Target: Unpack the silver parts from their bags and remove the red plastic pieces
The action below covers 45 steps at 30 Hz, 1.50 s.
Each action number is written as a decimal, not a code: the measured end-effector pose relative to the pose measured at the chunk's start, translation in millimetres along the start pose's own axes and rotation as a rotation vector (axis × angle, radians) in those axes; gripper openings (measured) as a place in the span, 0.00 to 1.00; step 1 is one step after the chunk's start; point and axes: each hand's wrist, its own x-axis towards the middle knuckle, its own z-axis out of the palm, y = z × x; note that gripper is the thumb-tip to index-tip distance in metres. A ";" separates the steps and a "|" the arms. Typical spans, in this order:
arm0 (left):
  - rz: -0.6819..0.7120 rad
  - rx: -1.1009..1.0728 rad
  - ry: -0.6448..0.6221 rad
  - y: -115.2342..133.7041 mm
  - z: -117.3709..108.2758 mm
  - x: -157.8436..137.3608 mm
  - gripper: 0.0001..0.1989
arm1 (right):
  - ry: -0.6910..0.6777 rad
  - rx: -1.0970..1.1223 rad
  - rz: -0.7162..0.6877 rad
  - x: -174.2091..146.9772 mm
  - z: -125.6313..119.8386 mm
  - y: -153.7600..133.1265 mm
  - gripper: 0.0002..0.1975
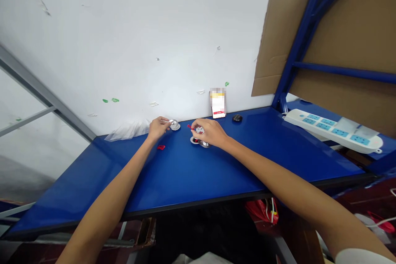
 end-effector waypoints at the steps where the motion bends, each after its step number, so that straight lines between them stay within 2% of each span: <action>1: 0.006 0.054 0.002 0.7 1.2 -0.9 0.12 | -0.007 0.003 0.007 0.0 0.1 0.3 0.05; 3: 0.045 0.162 -0.009 2.2 2.1 -2.9 0.09 | -0.021 0.016 0.015 0.1 0.3 0.7 0.04; 6: 0.145 0.304 0.024 3.6 -0.5 -3.7 0.10 | -0.039 0.041 0.013 0.0 0.9 0.6 0.04; 8: 0.190 0.337 0.032 3.5 -3.7 -2.7 0.13 | -0.045 0.044 0.005 -0.2 1.4 0.8 0.04; 11: 0.199 0.358 -0.034 2.0 -6.6 -1.0 0.11 | -0.051 0.035 -0.007 -0.7 2.2 2.1 0.04; 14: 0.184 0.367 -0.093 0.7 -4.7 -0.8 0.09 | -0.060 0.038 0.004 -1.2 2.6 3.8 0.04; 20: 0.217 0.383 -0.116 1.5 0.4 -1.6 0.10 | -0.069 0.050 0.010 -1.2 2.5 4.1 0.04; 25: 0.213 0.413 -0.161 0.8 -0.7 -3.1 0.20 | -0.056 0.058 -0.005 -0.7 2.9 2.6 0.04; 33: 0.207 0.423 -0.107 -0.2 5.0 -5.1 0.18 | -0.076 0.074 0.001 -0.8 2.5 0.2 0.03; 40: 0.241 0.355 -0.153 -3.9 13.9 -3.6 0.17 | -0.093 0.040 -0.001 -0.7 3.0 -0.2 0.03; 45: 0.282 0.356 -0.138 10.1 5.5 -9.9 0.18 | -0.094 0.054 0.001 -1.3 4.4 1.5 0.03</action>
